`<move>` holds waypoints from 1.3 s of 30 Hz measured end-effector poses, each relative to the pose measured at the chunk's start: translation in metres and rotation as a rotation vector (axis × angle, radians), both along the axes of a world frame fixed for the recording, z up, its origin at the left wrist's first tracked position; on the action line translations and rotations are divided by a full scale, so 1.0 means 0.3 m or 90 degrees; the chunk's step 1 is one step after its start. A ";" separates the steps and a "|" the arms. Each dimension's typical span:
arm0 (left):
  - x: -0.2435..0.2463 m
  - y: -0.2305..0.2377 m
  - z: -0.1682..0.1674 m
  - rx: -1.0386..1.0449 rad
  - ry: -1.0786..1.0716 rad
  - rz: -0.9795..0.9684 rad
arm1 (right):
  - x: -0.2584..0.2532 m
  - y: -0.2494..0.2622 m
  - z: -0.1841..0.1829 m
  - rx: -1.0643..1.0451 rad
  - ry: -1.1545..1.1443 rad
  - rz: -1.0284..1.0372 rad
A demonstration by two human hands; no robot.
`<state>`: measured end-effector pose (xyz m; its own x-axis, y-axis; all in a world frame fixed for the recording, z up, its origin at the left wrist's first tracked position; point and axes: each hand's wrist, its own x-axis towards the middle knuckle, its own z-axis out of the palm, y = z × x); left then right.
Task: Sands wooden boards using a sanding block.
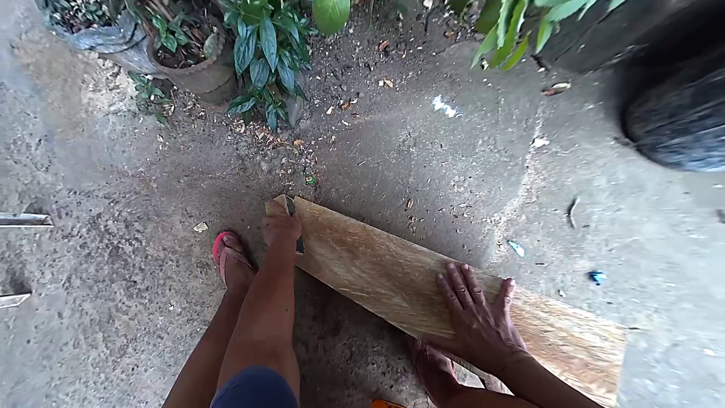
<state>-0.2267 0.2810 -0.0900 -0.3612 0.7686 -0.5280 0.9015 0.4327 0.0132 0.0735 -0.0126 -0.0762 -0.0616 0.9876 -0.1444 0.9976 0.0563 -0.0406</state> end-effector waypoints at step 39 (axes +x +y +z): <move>0.156 -0.416 0.118 -0.011 -0.066 -0.151 | 0.004 0.000 0.015 -0.049 0.049 -0.016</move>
<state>-0.1798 0.1563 -0.0546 -0.1144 0.8162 -0.5664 0.9720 0.2098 0.1061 0.0748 -0.0126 -0.0717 -0.0513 0.9752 -0.2155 0.9924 0.0257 -0.1200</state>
